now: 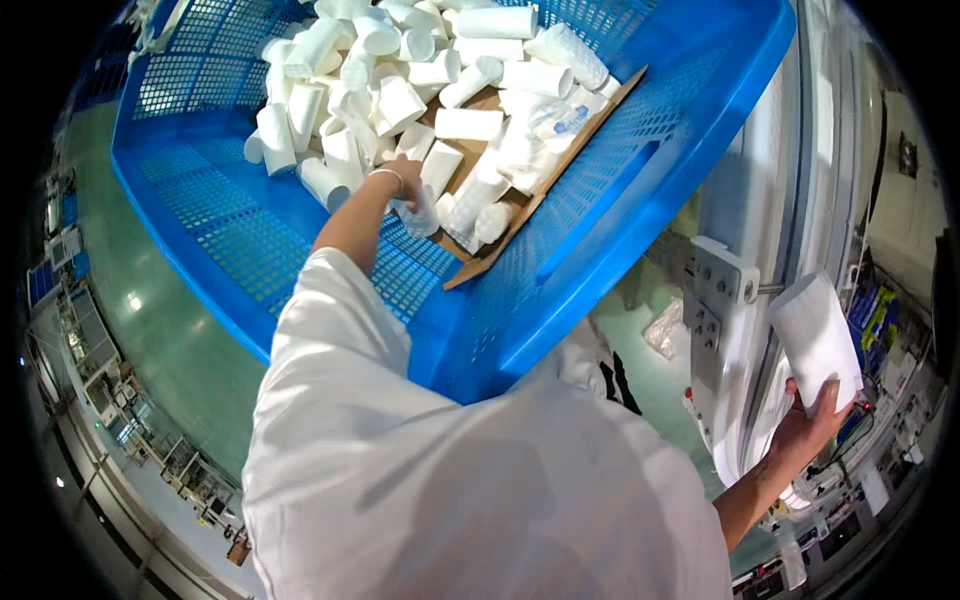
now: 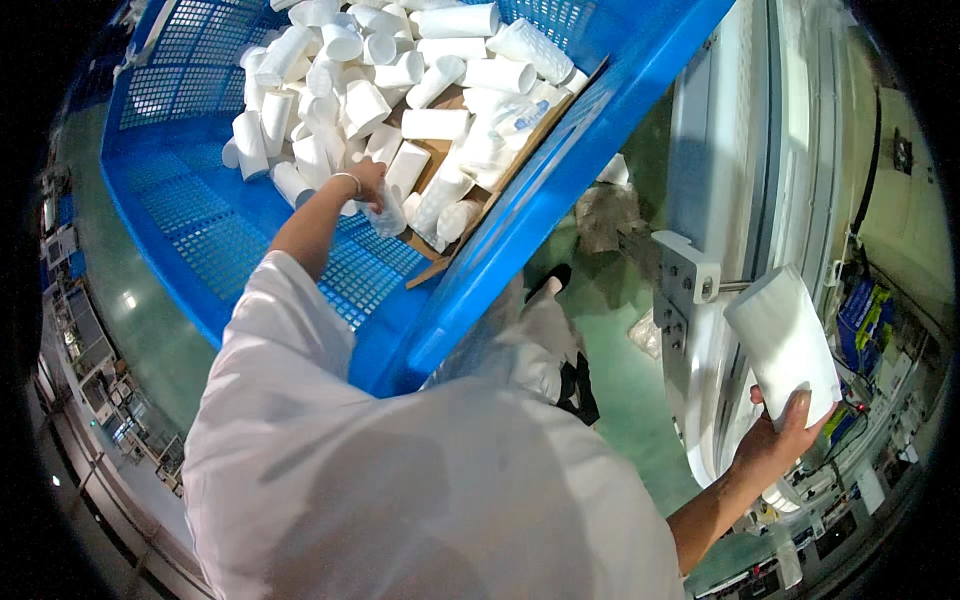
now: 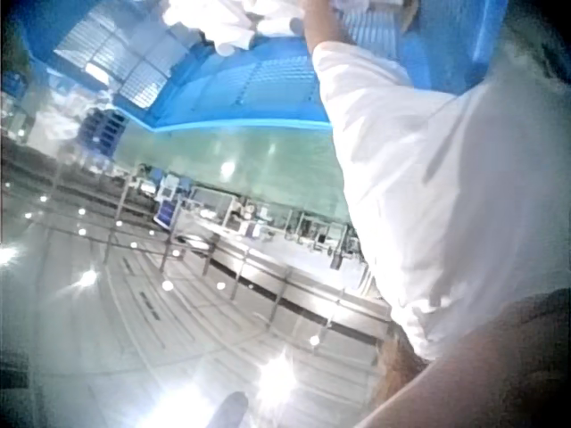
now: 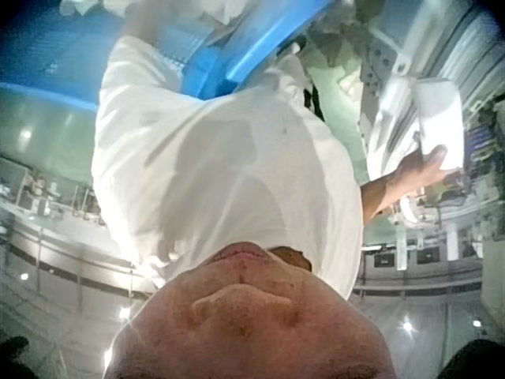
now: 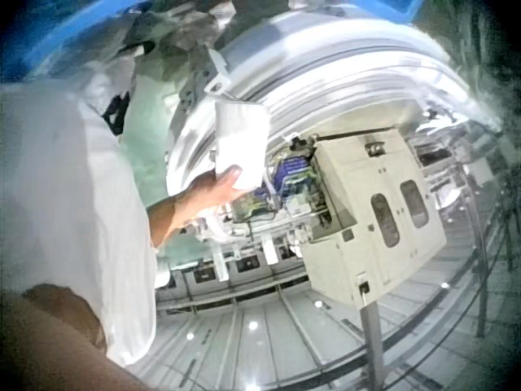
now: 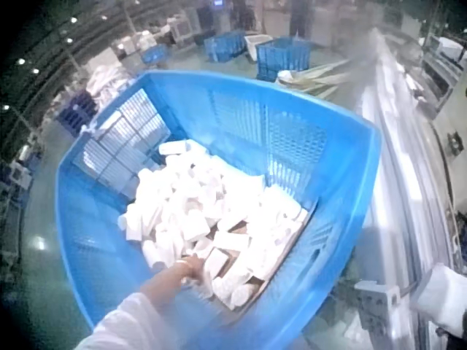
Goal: The person picks up white cylindrical paper items from a blue plastic crate, applies liquid to one from a bottle, and places them onto a curved conveyor belt.
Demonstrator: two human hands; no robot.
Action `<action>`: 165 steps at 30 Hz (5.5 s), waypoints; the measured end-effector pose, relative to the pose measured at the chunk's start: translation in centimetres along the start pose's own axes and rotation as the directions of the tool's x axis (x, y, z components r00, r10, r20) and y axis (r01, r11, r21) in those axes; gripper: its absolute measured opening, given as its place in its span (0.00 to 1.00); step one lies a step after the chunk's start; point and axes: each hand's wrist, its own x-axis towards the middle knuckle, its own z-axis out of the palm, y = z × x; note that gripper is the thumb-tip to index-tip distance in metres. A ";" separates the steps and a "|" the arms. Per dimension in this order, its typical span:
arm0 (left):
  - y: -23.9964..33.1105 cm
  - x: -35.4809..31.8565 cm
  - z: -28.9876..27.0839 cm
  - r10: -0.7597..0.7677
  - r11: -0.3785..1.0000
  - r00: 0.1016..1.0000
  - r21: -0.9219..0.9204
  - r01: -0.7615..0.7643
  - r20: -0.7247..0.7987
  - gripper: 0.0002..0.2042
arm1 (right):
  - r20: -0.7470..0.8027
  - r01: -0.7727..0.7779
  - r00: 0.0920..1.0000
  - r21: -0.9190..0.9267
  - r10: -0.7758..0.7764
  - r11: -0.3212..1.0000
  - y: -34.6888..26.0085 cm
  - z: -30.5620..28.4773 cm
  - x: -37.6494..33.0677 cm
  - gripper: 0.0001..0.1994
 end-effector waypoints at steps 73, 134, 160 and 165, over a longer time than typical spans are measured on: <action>20.3 -34.3 -14.4 0.071 -0.945 0.258 -0.148 -0.291 -0.964 0.35 | 0.408 0.465 0.677 0.408 -0.613 0.786 -5.4 -8.8 -3.5 0.28; 37.0 -31.4 -6.3 0.421 -0.223 0.677 -0.793 -0.568 -0.603 0.26 | -0.508 0.100 0.860 0.265 0.051 0.959 13.3 -35.4 -9.2 0.19; 40.2 -33.3 -5.8 0.624 0.000 0.657 -0.840 -0.542 -0.424 0.24 | -0.065 -0.310 0.941 -0.560 0.332 0.768 16.8 -36.1 -3.1 0.25; 44.9 -34.8 -6.3 0.810 0.144 0.430 -0.574 -0.806 -0.399 0.24 | 0.054 0.296 0.948 0.207 -0.313 0.932 7.5 -21.8 -7.3 0.32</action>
